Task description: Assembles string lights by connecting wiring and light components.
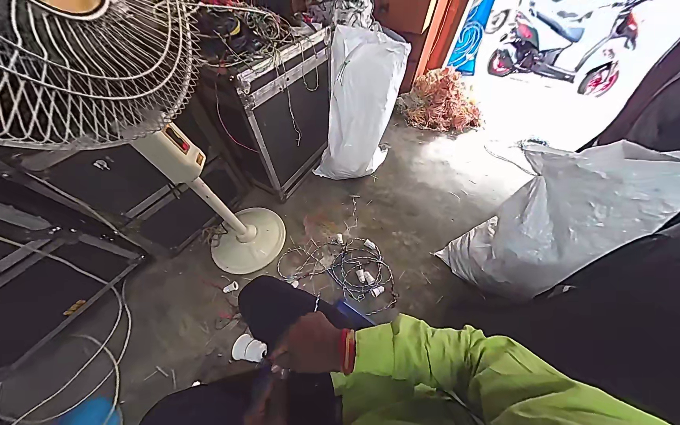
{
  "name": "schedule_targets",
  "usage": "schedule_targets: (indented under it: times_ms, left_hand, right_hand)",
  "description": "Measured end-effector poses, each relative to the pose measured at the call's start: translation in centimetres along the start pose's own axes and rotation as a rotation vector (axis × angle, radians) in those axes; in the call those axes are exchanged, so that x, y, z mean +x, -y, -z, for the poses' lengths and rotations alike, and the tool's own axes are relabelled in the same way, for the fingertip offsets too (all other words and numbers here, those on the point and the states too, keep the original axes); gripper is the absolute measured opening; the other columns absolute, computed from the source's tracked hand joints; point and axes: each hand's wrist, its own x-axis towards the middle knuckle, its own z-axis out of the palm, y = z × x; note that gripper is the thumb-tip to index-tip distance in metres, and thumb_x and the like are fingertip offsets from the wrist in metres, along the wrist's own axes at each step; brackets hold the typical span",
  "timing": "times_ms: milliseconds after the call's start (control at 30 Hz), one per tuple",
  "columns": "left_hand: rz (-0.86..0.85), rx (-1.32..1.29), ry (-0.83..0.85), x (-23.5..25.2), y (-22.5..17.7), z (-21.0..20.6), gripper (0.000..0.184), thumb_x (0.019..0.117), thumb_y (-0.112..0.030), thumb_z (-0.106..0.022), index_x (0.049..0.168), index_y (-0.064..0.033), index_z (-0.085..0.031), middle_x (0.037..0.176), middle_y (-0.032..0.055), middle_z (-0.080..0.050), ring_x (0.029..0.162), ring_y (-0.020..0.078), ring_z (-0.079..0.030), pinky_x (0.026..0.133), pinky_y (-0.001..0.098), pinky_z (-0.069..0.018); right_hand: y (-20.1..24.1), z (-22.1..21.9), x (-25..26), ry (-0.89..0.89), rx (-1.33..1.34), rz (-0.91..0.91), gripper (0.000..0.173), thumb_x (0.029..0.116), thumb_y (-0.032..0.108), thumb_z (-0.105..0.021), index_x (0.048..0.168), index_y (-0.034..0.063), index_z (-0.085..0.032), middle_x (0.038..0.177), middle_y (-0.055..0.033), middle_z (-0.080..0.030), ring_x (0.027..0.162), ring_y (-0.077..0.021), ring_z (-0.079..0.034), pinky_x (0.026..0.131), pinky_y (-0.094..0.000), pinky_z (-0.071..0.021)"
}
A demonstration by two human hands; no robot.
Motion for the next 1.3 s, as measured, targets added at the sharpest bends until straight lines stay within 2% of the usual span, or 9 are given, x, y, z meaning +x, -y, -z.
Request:
schedule_targets:
  times_ms: [167,367,433,633,800,967,1067,1167,1300]
  left_hand:
    - [-0.140,0.090,-0.041,-0.3,-3.5,0.0,0.023,0.0985,-0.006,-0.060,0.106,0.0130,-0.071,0.100,0.0149,-0.073,0.095,0.0040,-0.068,0.092,0.0236,-0.0548]
    - [-0.206,0.283,-0.069,-1.1,-3.9,-1.3,0.027,0.0981,0.000,-0.056,0.116,0.0143,-0.070,0.109,0.0290,-0.072,0.104,0.0350,-0.071,0.098,0.0477,-0.0541]
    - [-0.213,0.238,-0.070,-1.1,-3.6,-1.6,0.028,0.0973,0.000,-0.055,0.116,0.0150,-0.069,0.105,0.0268,-0.073,0.098,0.0263,-0.072,0.095,0.0407,-0.0556]
    - [-0.065,-0.093,-0.055,-1.1,-3.5,-1.9,0.025,0.1007,-0.002,-0.052,0.112,0.0119,-0.069,0.087,0.0036,-0.073,0.074,-0.0042,-0.065,0.073,0.0175,-0.0561]
    - [0.035,-0.256,-0.036,-1.8,-4.3,-2.4,0.024,0.1042,-0.007,-0.052,0.110,0.0065,-0.070,0.075,-0.0047,-0.071,0.051,-0.0038,-0.054,0.049,0.0163,-0.0480]
    - [0.168,-0.347,-0.151,-0.8,-4.9,-2.6,0.023,0.1046,-0.015,-0.057,0.097,0.0005,-0.072,0.070,-0.0026,-0.070,0.051,0.0011,-0.057,0.048,0.0206,-0.0503]
    - [0.223,-0.522,-0.163,0.2,-5.3,-2.1,0.026,0.1061,-0.018,-0.053,0.098,-0.0036,-0.074,0.073,-0.0011,-0.070,0.052,0.0033,-0.055,0.046,0.0201,-0.0475]
    - [0.348,-0.656,-0.152,1.4,-5.1,-0.2,0.025,0.1061,-0.019,-0.054,0.102,-0.0030,-0.074,0.078,0.0011,-0.072,0.051,0.0019,-0.052,0.046,0.0172,-0.0431]
    - [0.491,-0.711,-0.090,1.5,-4.6,0.7,0.025,0.1053,-0.027,-0.058,0.113,-0.0073,-0.071,0.082,-0.0013,-0.071,0.050,0.0001,-0.049,0.045,0.0154,-0.0406]
  right_hand:
    - [-1.1,-2.2,0.1,-0.298,0.142,0.249,0.024,0.1010,0.017,-0.059,0.101,0.0020,-0.078,0.087,-0.0171,-0.074,0.087,-0.0350,-0.072,0.081,-0.0573,-0.0532]
    - [-1.6,-3.4,1.0,-0.422,0.289,0.243,0.023,0.0978,0.011,-0.060,0.103,-0.0008,-0.078,0.088,-0.0176,-0.075,0.087,-0.0318,-0.073,0.085,-0.0541,-0.0553]
    - [-1.3,-3.0,1.2,-0.384,0.287,0.210,0.023,0.0983,0.011,-0.059,0.103,-0.0013,-0.078,0.091,-0.0187,-0.075,0.089,-0.0335,-0.072,0.085,-0.0555,-0.0539]
    - [-0.5,-1.6,2.1,-0.283,0.315,0.092,0.027,0.1018,0.015,-0.055,0.102,-0.0013,-0.076,0.089,-0.0182,-0.074,0.083,-0.0327,-0.071,0.082,-0.0566,-0.0534]
    - [-0.6,-1.8,2.9,-0.290,0.374,-0.011,0.026,0.1003,0.015,-0.057,0.101,-0.0006,-0.077,0.092,-0.0181,-0.074,0.089,-0.0327,-0.071,0.084,-0.0571,-0.0528]
    - [-0.3,-1.0,3.9,-0.202,0.362,-0.034,0.028,0.1030,0.022,-0.057,0.108,0.0022,-0.076,0.094,-0.0160,-0.074,0.088,-0.0295,-0.071,0.084,-0.0538,-0.0554]
    - [-0.5,-0.3,2.7,-0.372,0.294,0.058,0.029,0.1023,0.026,-0.062,0.119,0.0060,-0.074,0.102,-0.0113,-0.075,0.092,-0.0224,-0.072,0.088,-0.0471,-0.0584]
    - [-1.0,-0.1,1.1,-0.598,0.341,0.181,0.030,0.1033,0.016,-0.061,0.130,0.0034,-0.068,0.110,-0.0098,-0.075,0.090,-0.0138,-0.073,0.081,-0.0359,-0.0618]
    - [-4.1,-1.5,-1.0,-0.503,0.229,0.354,0.031,0.1060,0.012,-0.051,0.130,0.0007,-0.067,0.112,-0.0099,-0.074,0.099,-0.0135,-0.071,0.090,-0.0345,-0.0591]
